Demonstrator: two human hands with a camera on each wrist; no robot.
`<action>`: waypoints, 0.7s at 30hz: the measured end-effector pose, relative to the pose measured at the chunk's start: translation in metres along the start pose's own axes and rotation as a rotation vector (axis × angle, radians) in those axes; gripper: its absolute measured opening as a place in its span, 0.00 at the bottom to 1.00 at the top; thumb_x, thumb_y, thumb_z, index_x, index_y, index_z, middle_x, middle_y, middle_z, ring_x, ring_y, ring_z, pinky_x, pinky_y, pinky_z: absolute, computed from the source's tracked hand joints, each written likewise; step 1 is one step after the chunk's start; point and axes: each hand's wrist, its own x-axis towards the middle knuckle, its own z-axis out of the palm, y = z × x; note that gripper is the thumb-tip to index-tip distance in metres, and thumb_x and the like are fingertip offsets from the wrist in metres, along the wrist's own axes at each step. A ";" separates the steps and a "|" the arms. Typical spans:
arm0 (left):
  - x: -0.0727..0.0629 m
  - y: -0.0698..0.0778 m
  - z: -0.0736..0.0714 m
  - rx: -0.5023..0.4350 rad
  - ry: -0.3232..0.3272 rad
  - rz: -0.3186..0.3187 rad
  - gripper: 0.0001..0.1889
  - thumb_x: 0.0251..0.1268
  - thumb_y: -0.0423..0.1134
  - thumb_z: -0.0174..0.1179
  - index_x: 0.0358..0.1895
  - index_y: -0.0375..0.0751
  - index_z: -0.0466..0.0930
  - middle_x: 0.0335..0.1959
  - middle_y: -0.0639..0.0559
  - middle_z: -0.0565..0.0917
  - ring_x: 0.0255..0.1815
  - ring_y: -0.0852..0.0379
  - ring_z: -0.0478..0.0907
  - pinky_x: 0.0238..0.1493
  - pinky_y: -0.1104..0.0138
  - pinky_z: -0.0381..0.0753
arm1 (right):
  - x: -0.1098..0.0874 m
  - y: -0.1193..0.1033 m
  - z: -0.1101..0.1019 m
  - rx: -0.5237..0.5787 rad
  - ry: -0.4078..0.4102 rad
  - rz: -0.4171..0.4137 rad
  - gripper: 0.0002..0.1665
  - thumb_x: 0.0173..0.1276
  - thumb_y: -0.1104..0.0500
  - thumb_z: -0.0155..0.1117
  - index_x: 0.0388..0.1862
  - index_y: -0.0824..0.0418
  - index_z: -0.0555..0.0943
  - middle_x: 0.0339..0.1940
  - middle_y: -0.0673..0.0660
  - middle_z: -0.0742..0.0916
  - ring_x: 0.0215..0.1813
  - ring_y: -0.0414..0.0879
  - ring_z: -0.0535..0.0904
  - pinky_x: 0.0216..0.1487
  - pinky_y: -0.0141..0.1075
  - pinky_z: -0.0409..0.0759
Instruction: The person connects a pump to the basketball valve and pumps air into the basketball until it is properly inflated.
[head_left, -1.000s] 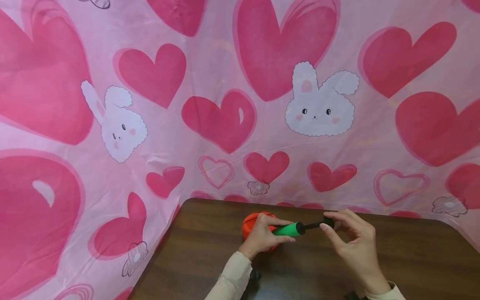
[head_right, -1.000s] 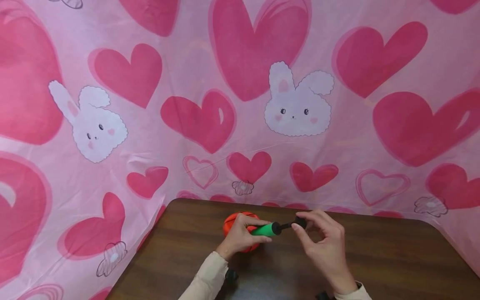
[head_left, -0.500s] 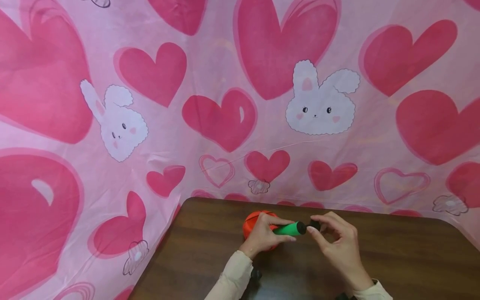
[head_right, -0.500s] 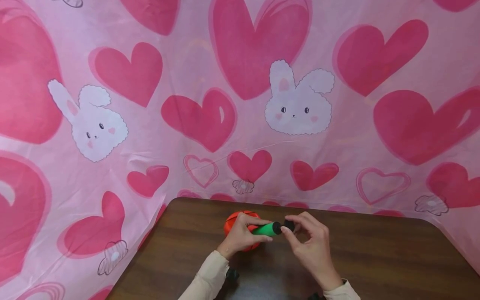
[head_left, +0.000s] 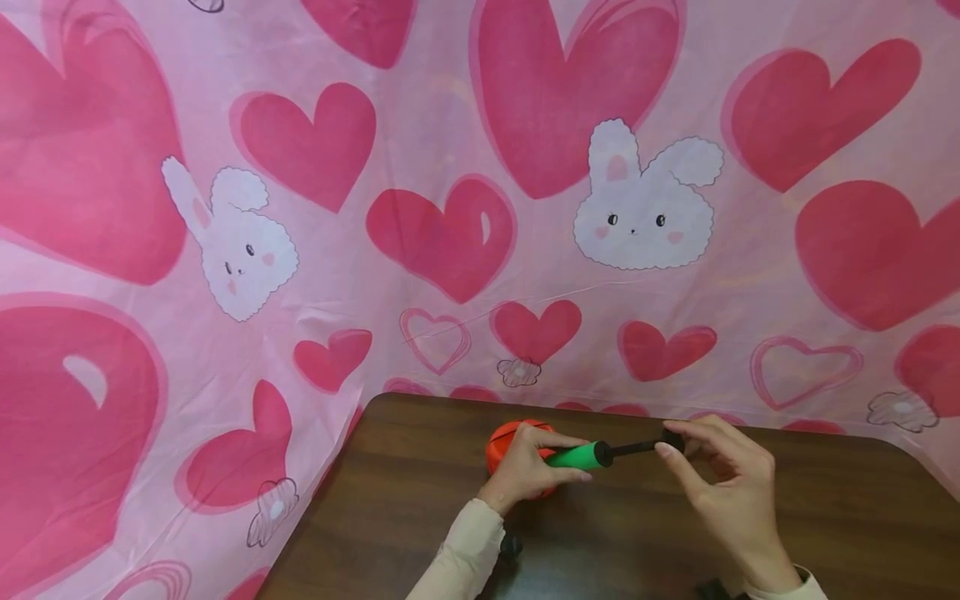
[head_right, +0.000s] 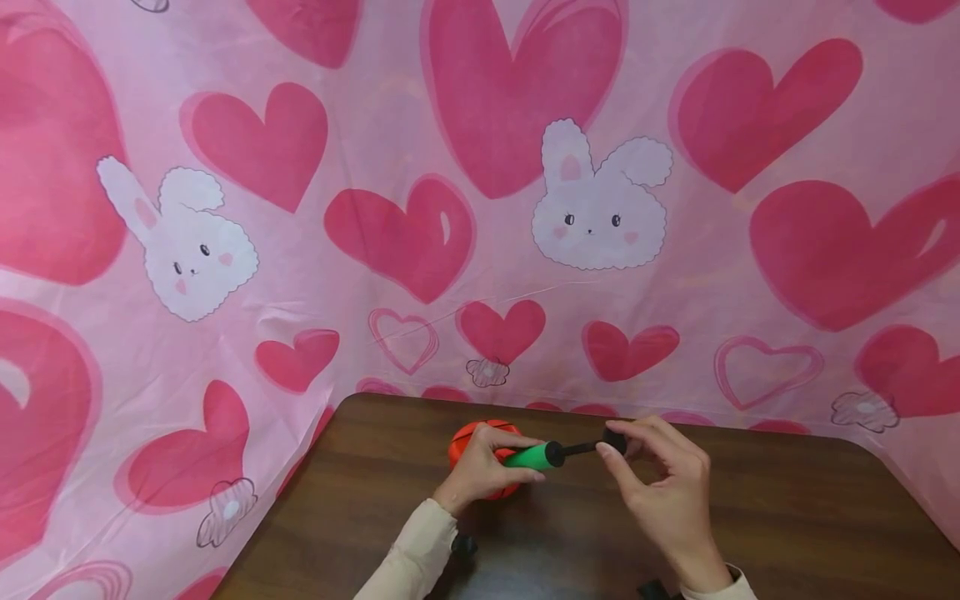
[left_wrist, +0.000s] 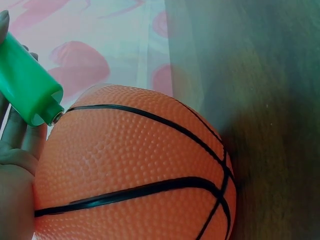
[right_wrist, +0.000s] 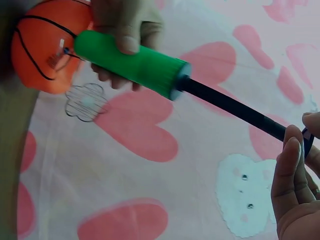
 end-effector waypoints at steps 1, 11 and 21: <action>0.000 0.000 0.000 0.000 0.002 0.000 0.21 0.55 0.42 0.80 0.54 0.46 0.91 0.38 0.51 0.94 0.37 0.71 0.82 0.44 0.69 0.85 | 0.001 0.000 -0.002 0.006 0.007 -0.008 0.26 0.39 0.88 0.73 0.40 0.73 0.89 0.31 0.46 0.86 0.30 0.32 0.78 0.22 0.24 0.70; 0.000 -0.001 0.000 0.015 0.019 -0.008 0.20 0.55 0.41 0.80 0.53 0.47 0.92 0.38 0.52 0.94 0.37 0.71 0.83 0.45 0.69 0.85 | 0.004 -0.003 -0.007 0.032 0.025 -0.022 0.25 0.40 0.89 0.73 0.40 0.75 0.88 0.33 0.47 0.87 0.30 0.32 0.77 0.27 0.20 0.74; 0.001 0.000 0.003 -0.007 0.018 0.007 0.21 0.54 0.37 0.81 0.53 0.43 0.91 0.38 0.49 0.94 0.37 0.72 0.84 0.44 0.70 0.86 | -0.011 0.011 0.014 0.051 -0.024 0.008 0.28 0.41 0.89 0.72 0.42 0.72 0.88 0.31 0.49 0.84 0.30 0.33 0.78 0.31 0.19 0.78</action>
